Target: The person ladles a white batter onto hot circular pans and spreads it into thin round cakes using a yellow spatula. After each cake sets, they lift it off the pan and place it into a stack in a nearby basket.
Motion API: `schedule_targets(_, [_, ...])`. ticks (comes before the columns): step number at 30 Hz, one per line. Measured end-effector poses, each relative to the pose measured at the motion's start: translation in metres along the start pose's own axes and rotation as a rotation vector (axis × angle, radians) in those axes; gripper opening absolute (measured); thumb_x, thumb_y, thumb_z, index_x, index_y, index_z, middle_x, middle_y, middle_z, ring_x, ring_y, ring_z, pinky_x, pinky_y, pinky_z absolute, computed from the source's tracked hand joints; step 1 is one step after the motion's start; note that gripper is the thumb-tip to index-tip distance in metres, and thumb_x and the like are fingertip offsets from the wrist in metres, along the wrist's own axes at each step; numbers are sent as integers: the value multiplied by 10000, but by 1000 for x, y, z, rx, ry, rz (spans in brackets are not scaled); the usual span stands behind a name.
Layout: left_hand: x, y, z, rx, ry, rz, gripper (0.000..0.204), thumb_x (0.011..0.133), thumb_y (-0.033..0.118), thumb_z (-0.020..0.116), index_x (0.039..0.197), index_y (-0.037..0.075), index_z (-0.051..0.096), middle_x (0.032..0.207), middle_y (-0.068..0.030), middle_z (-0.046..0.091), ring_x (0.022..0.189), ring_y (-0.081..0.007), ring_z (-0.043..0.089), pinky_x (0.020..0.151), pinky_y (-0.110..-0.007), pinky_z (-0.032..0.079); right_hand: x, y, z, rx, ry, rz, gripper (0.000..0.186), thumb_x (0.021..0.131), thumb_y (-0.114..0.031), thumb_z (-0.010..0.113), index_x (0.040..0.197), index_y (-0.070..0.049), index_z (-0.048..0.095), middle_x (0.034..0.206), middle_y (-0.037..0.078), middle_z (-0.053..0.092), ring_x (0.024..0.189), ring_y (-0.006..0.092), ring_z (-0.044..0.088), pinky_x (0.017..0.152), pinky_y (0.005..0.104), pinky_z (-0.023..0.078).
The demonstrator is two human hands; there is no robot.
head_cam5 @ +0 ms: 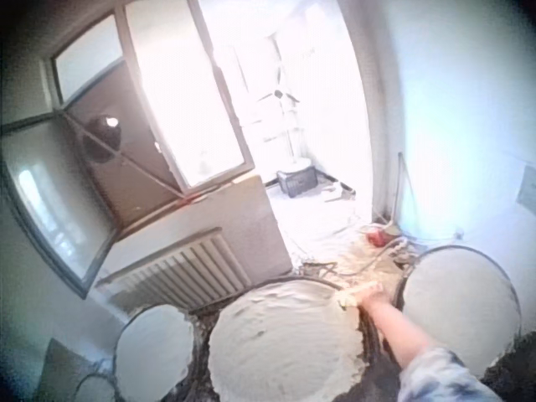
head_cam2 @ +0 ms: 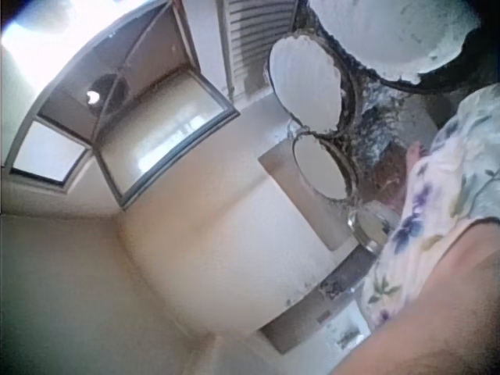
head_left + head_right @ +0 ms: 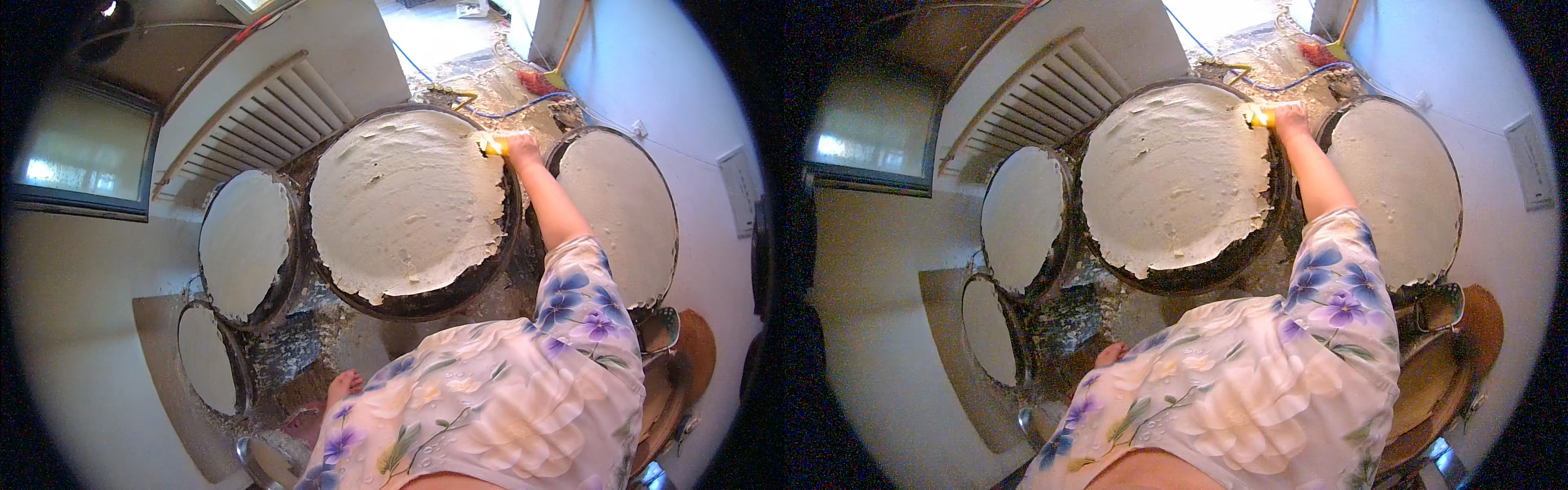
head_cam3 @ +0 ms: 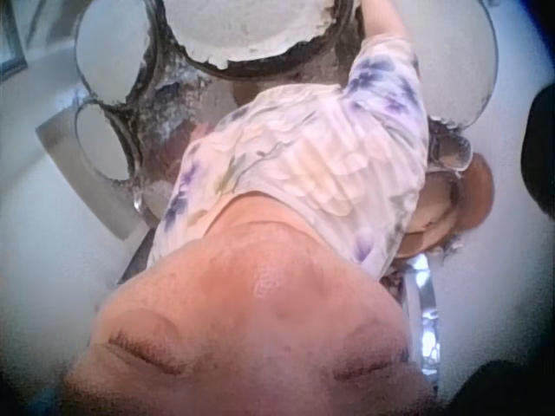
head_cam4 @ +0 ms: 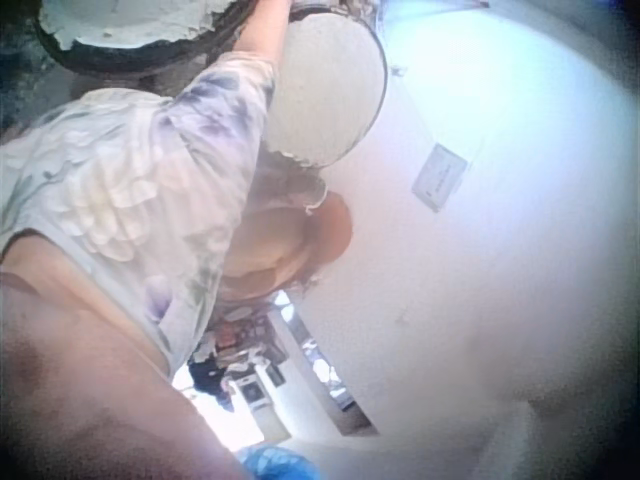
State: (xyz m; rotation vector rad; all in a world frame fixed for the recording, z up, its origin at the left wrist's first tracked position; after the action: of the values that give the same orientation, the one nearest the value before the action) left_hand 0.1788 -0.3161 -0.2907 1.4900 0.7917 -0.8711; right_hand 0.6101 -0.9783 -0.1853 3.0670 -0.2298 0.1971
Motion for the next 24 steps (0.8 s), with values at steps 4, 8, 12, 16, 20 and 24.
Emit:
schedule_targets(4, [-20, 40, 2, 11, 161, 66, 312, 850, 280, 520, 1036, 30, 533, 895, -63, 584, 786, -145, 569, 630, -275, 482, 27, 26, -9, 228, -121, 280, 197, 797, -125, 426, 922, -52, 559, 888, 160, 606, 830, 313, 594, 714, 414, 467])
schedule_targets(8, [-9, 75, 16, -25, 115, 76, 301, 847, 275, 523, 1005, 22, 563, 840, -57, 599, 751, -139, 575, 628, -261, 476, -17, 23, -59, 395, 16, 293, 174, 793, -163, 456, 888, -53, 552, 825, 190, 597, 786, 348, 585, 667, 433, 465])
schedule_targets(12, [-2, 93, 32, -26, 159, 162, 326, 842, 288, 528, 1023, 19, 563, 843, -45, 595, 760, -124, 572, 617, -247, 472, -106, -7, -113, 551, 136, 164, 156, 796, -187, 500, 860, -55, 554, 751, 193, 575, 709, 362, 568, 591, 431, 453])
schedule_targets(16, [5, 81, 49, 31, 94, 114, 327, 838, 306, 530, 1020, 37, 569, 832, -47, 600, 727, -116, 574, 591, -235, 473, -174, -78, -162, 674, 277, -143, 113, 780, -139, 519, 843, -54, 556, 747, 167, 570, 684, 354, 560, 578, 410, 454])
schedule_targets(20, [23, 49, 40, 96, 43, 124, 316, 826, 311, 544, 987, 42, 580, 792, -47, 601, 669, -102, 564, 552, -229, 461, -227, -175, -164, 634, 188, -486, 221, 658, 11, 519, 863, -65, 551, 832, 115, 587, 787, 302, 565, 706, 380, 459])
schedule_targets(24, [43, 8, 9, 160, 24, 299, 276, 822, 300, 558, 864, 33, 614, 723, -28, 593, 625, -92, 539, 543, -227, 438, -233, -223, -140, 409, 87, -521, 253, 694, -21, 496, 925, -94, 571, 838, 89, 581, 820, 265, 562, 711, 366, 446])
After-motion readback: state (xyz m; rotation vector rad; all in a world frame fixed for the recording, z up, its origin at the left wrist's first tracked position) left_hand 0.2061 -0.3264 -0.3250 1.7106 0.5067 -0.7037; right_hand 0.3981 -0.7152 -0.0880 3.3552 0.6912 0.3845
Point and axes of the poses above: each hand's wrist, its own x-axis towards the middle knuckle, its own z-axis out of the palm, y = z × x, the point moved 10 cm from there along x, towards the middle knuckle
